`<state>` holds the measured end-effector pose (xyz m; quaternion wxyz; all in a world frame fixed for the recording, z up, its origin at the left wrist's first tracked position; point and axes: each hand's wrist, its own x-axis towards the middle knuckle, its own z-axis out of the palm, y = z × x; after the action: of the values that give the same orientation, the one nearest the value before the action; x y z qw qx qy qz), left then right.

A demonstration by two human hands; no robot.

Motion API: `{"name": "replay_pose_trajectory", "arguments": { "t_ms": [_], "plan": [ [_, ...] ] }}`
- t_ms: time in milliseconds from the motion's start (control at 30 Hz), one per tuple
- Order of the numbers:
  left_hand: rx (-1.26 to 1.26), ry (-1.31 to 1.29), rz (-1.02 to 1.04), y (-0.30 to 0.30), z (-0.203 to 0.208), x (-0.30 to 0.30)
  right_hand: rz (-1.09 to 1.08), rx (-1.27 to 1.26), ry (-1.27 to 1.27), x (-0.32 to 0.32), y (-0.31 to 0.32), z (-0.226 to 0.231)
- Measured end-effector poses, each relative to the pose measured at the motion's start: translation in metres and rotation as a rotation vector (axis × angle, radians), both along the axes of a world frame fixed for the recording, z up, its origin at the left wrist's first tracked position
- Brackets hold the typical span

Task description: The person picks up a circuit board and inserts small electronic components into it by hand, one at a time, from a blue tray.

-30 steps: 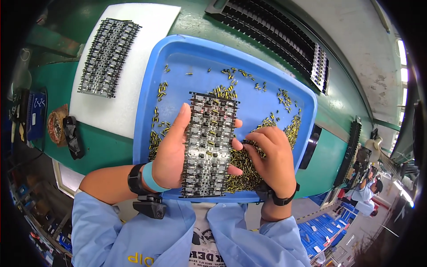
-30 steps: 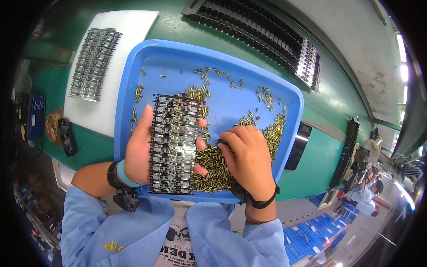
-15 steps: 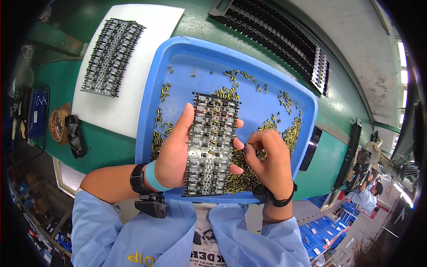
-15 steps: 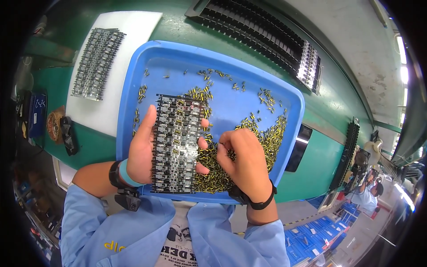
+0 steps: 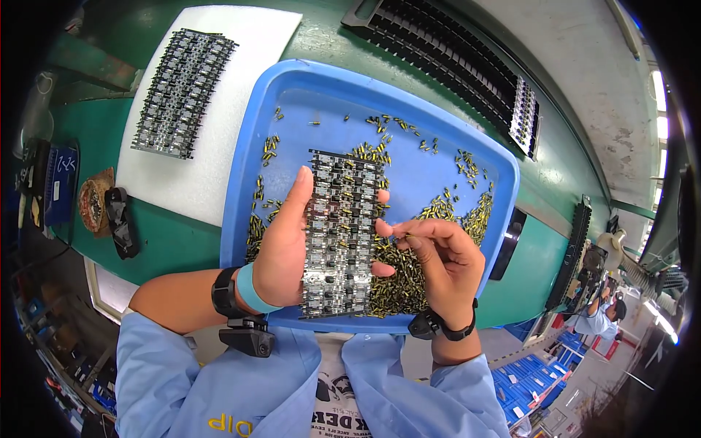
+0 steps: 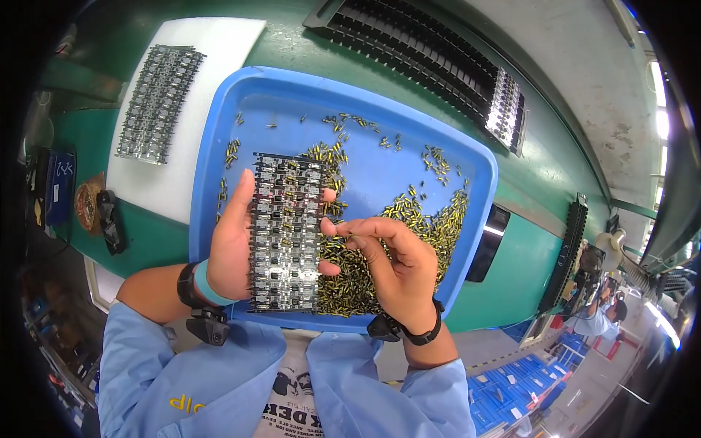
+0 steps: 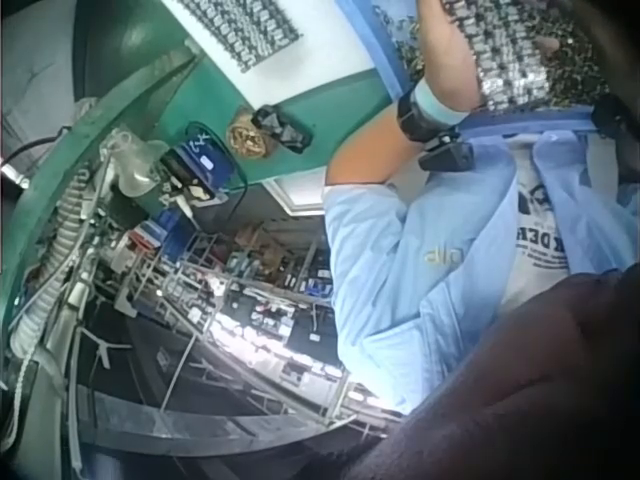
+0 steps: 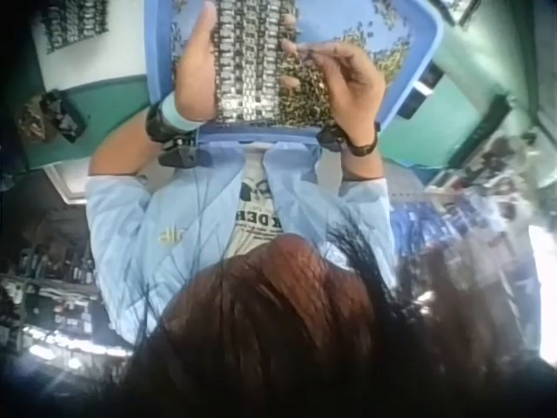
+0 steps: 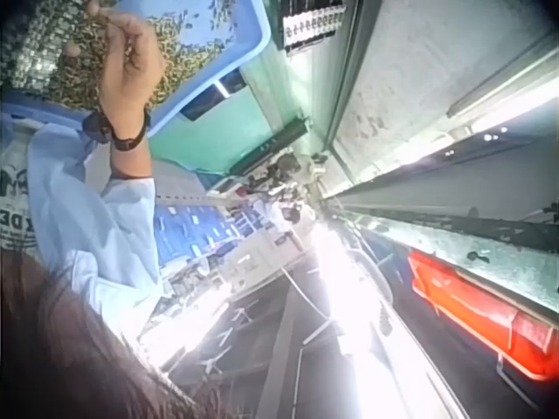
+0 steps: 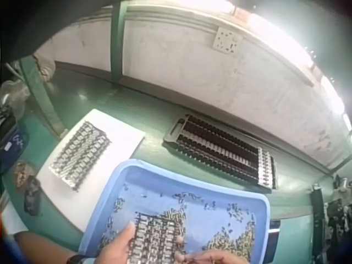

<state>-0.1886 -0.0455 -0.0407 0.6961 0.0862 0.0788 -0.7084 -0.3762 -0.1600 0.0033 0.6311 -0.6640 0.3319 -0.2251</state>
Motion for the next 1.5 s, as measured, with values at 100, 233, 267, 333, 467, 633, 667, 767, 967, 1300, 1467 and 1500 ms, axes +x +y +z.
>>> {"name": "replay_pose_trajectory", "arguments": {
  "t_ms": [100, 233, 267, 333, 467, 633, 667, 767, 967, 1300, 1467, 1500],
  "plan": [
    [0.013, -0.004, 0.015, 0.004, -0.001, 0.0, 0.067, -0.17, 0.005, -0.002, -0.001, -0.008],
    [0.041, 0.023, 0.011, 0.001, 0.001, -0.003, 0.133, -0.353, -0.053, 0.008, 0.007, -0.005],
    [0.064, -0.02, -0.005, -0.001, 0.004, -0.004, 0.137, -0.347, -0.052, 0.011, 0.01, -0.004],
    [0.109, -0.105, -0.038, -0.003, 0.009, -0.004, 0.195, -0.37, 0.015, 0.015, 0.016, -0.003],
    [0.083, -0.1, 0.022, 0.001, -0.001, -0.005, 0.247, -0.446, 0.035, 0.019, 0.018, -0.009],
    [0.153, -0.181, -0.013, 0.001, 0.001, -0.007, 0.28, -0.507, 0.061, 0.02, 0.019, -0.006],
    [0.158, -0.204, -0.007, 0.002, 0.001, -0.007, 0.283, -0.504, 0.059, 0.021, 0.02, -0.006],
    [0.167, -0.248, 0.006, 0.002, 0.002, -0.008, 0.271, -0.503, 0.102, 0.021, 0.022, -0.005],
    [0.153, -0.242, -0.007, 0.002, 0.0, -0.008, 0.275, -0.515, 0.082, 0.02, 0.021, -0.008],
    [0.135, -0.22, -0.003, 0.001, -0.001, -0.008, 0.264, -0.548, 0.111, 0.018, 0.021, -0.008],
    [0.151, -0.249, -0.017, 0.002, 0.001, -0.007, 0.267, -0.584, 0.12, 0.019, 0.023, -0.004],
    [0.154, -0.251, -0.024, 0.003, 0.002, -0.007, 0.301, -0.682, 0.15, 0.02, 0.023, 0.0]
  ]
}}
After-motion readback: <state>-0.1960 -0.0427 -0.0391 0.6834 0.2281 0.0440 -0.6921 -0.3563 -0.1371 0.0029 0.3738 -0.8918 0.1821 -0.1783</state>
